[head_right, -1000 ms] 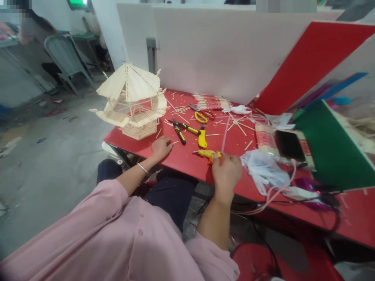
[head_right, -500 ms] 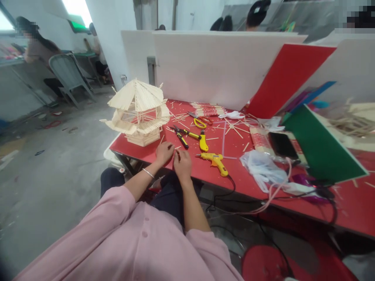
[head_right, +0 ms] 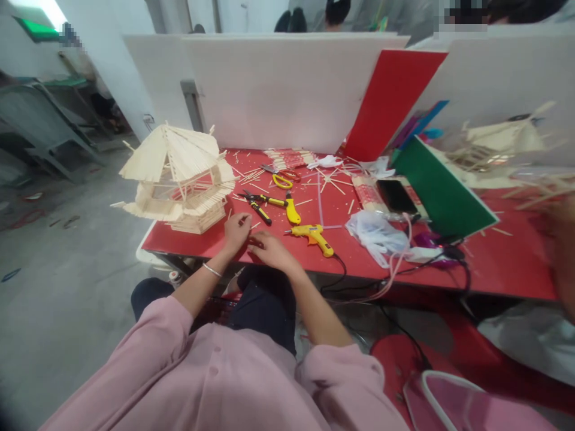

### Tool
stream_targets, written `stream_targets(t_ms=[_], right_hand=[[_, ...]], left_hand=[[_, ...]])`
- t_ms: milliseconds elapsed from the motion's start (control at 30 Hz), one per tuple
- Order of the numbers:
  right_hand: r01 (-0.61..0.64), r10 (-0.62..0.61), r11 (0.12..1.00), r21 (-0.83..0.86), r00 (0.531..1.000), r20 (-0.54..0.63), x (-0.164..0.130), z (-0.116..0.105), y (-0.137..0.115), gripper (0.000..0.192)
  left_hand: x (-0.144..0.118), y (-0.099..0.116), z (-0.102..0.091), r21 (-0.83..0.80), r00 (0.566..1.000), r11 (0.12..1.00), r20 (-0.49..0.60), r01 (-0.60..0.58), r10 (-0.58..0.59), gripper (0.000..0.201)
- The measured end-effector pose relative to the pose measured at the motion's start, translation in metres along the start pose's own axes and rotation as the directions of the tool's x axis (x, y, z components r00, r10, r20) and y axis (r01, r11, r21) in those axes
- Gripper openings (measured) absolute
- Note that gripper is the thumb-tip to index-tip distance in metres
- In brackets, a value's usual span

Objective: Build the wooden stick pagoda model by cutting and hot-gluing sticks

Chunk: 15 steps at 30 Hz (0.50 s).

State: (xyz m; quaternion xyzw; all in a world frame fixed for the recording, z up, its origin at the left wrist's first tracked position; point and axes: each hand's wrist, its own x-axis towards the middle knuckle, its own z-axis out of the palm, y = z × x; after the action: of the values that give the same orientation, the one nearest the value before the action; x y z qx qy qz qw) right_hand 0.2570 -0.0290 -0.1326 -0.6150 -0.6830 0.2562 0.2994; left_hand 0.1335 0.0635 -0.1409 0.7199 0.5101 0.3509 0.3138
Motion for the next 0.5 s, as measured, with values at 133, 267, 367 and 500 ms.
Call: stream_targets(t_ms=[133, 267, 367, 500], right_hand=[[0.057, -0.074, 0.997, 0.053, 0.909, 0.411, 0.007, -0.077, 0.0, 0.042], [-0.028, 0.166, 0.94, -0.339, 0.908, 0.386, 0.046, -0.157, 0.035, 0.04], [-0.173, 0.361, 0.751, -0.637, 0.916, 0.177, 0.087, -0.203, 0.081, 0.035], [-0.267, 0.42, 0.596, -0.758, 0.907, 0.011, 0.135, -0.235, 0.132, 0.028]], left_hand=[[0.032, 0.013, 0.009, -0.174, 1.0, 0.985, -0.031, -0.01, 0.005, 0.019], [0.06, 0.022, 0.022, -0.297, 0.995, 0.955, -0.087, 0.016, -0.044, 0.018], [0.067, 0.024, 0.029, -0.35, 0.989, 0.935, -0.107, 0.056, -0.099, 0.017], [0.064, 0.023, 0.036, -0.401, 0.985, 0.915, -0.135, 0.049, -0.112, 0.013]])
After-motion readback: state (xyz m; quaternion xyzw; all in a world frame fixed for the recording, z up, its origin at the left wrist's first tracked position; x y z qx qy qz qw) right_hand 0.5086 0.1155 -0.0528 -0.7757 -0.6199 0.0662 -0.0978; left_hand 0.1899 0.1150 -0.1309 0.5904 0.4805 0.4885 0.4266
